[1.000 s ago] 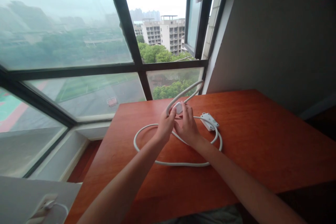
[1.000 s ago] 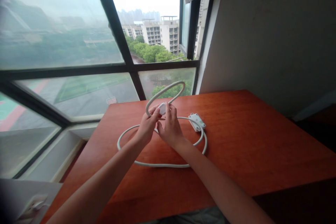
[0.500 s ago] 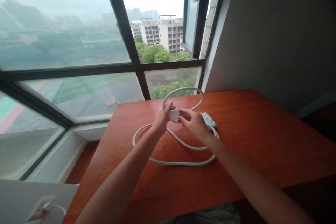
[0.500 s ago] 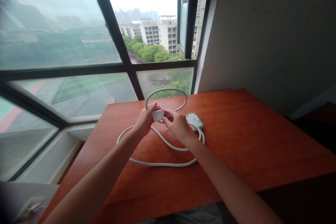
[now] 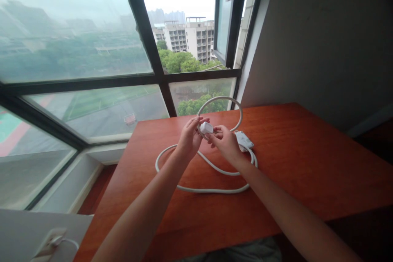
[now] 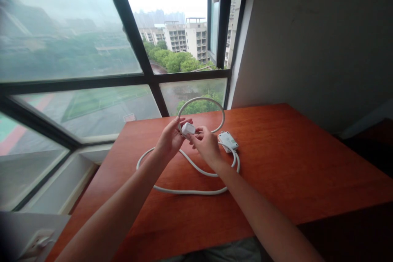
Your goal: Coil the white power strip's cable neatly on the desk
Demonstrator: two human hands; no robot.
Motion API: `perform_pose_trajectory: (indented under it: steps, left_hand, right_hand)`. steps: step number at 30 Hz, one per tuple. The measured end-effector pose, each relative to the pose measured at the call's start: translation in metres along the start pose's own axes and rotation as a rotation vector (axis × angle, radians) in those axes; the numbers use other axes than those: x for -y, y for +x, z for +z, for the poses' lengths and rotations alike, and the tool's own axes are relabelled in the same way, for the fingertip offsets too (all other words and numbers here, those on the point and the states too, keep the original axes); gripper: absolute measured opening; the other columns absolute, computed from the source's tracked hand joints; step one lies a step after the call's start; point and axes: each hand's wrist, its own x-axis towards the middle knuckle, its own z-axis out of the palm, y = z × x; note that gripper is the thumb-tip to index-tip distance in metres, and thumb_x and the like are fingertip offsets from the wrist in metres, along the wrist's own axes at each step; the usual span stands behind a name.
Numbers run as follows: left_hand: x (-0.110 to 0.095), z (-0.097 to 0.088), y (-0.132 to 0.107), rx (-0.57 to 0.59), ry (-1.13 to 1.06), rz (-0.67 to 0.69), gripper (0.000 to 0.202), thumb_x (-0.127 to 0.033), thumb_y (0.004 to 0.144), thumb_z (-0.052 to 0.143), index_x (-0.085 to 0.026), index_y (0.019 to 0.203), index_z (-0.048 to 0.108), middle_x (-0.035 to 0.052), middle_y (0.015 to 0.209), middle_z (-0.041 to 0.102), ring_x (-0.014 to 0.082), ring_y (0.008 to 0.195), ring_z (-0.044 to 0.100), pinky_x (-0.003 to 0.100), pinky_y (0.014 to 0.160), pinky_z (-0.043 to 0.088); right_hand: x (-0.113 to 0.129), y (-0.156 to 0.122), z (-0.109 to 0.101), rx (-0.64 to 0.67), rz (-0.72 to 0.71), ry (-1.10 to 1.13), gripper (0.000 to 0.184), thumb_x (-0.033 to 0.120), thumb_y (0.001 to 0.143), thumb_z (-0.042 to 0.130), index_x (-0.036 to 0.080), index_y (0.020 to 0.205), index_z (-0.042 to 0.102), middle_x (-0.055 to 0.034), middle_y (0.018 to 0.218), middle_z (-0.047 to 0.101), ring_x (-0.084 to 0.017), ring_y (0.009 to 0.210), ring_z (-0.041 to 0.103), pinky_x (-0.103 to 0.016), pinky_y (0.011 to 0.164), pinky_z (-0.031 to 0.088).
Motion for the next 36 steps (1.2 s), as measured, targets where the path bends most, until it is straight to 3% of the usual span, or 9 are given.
perform_pose_trajectory:
  steps: [4,11,13,16,24,27,31,33,36]
  left_hand:
    - [0.007,0.005,-0.005,-0.026,0.044,0.137,0.028,-0.034,0.076,0.071,-0.018,0.097,0.063,0.0091,0.107,0.067,0.0145,0.076,0.062,0.025,0.062,0.047]
    - [0.026,0.011,-0.007,-0.109,0.232,0.080,0.053,-0.041,0.071,0.076,-0.022,0.116,0.055,0.0066,0.104,0.067,0.0165,0.083,0.065,0.023,0.062,0.048]
    - [0.029,0.010,-0.007,-0.112,0.268,0.061,0.050,-0.044,0.073,0.073,-0.020,0.111,0.052,0.0085,0.103,0.066,0.0191,0.088,0.066,0.024,0.065,0.049]
    - [0.029,0.006,-0.006,-0.074,0.348,0.075,0.043,-0.046,0.074,0.071,-0.018,0.100,0.052,0.0080,0.095,0.066,0.0186,0.084,0.066,0.023,0.063,0.049]
    - [0.014,-0.002,0.001,-0.023,0.424,0.209,0.041,-0.051,0.077,0.066,-0.018,0.095,0.050,-0.0017,0.077,0.056,0.0065,0.050,0.053,0.018,0.045,0.041]
    - [0.004,-0.004,0.005,-0.042,0.316,0.200,0.041,-0.053,0.076,0.067,-0.018,0.090,0.049,-0.0040,0.073,0.053,0.0030,0.042,0.043,0.017,0.040,0.037]
    - [-0.011,-0.006,0.008,-0.045,0.169,0.161,0.040,-0.050,0.076,0.068,-0.018,0.089,0.049,-0.0048,0.072,0.050,-0.0002,0.039,0.031,0.014,0.036,0.026]
    - [-0.019,-0.006,0.009,-0.039,0.138,0.173,0.039,-0.050,0.077,0.068,-0.018,0.091,0.050,-0.0050,0.072,0.049,-0.0006,0.039,0.029,0.014,0.036,0.024]
    - [-0.030,-0.006,0.011,-0.041,0.145,0.214,0.039,-0.050,0.078,0.067,-0.018,0.090,0.050,-0.0050,0.071,0.048,-0.0005,0.039,0.028,0.013,0.036,0.022]
  right_hand:
    - [0.006,-0.003,0.009,-0.007,0.161,0.320,0.042,0.052,0.072,0.070,0.017,0.092,0.056,-0.0040,0.068,0.068,-0.012,0.050,0.060,-0.020,0.041,0.034]
    - [0.006,-0.009,0.027,-0.014,0.284,0.621,0.039,0.051,0.068,0.072,0.015,0.077,0.061,0.0000,0.062,0.059,-0.007,0.045,0.046,-0.019,0.040,0.027]
    - [0.003,-0.010,0.028,-0.035,0.274,0.585,0.037,0.048,0.068,0.072,0.015,0.078,0.061,0.0008,0.061,0.058,-0.007,0.045,0.046,-0.019,0.040,0.029]
    - [0.001,-0.011,0.022,0.086,0.220,0.442,0.031,0.043,0.073,0.068,0.016,0.087,0.063,0.0002,0.064,0.062,-0.008,0.049,0.054,-0.018,0.044,0.036]
    - [0.017,-0.012,-0.017,0.279,-0.082,-0.073,0.026,0.038,0.080,0.060,0.018,0.095,0.068,-0.0034,0.070,0.069,-0.014,0.058,0.062,-0.023,0.052,0.047]
    - [0.014,-0.010,-0.043,0.198,-0.105,-0.212,0.022,0.035,0.084,0.055,0.019,0.088,0.068,-0.0042,0.073,0.069,-0.017,0.066,0.065,-0.027,0.061,0.050]
    - [-0.011,-0.008,-0.071,-0.107,-0.188,-0.461,0.021,0.033,0.077,0.061,0.021,0.093,0.067,-0.0089,0.099,0.069,-0.023,0.089,0.064,-0.036,0.078,0.051]
    - [-0.024,-0.010,-0.076,-0.145,-0.134,-0.394,0.029,0.034,0.072,0.066,0.020,0.098,0.065,-0.0105,0.104,0.067,-0.024,0.093,0.063,-0.038,0.080,0.051]
    - [-0.030,-0.017,-0.074,0.012,0.128,0.002,0.032,0.040,0.074,0.064,0.019,0.099,0.060,-0.0074,0.089,0.067,-0.019,0.076,0.064,-0.032,0.065,0.052]
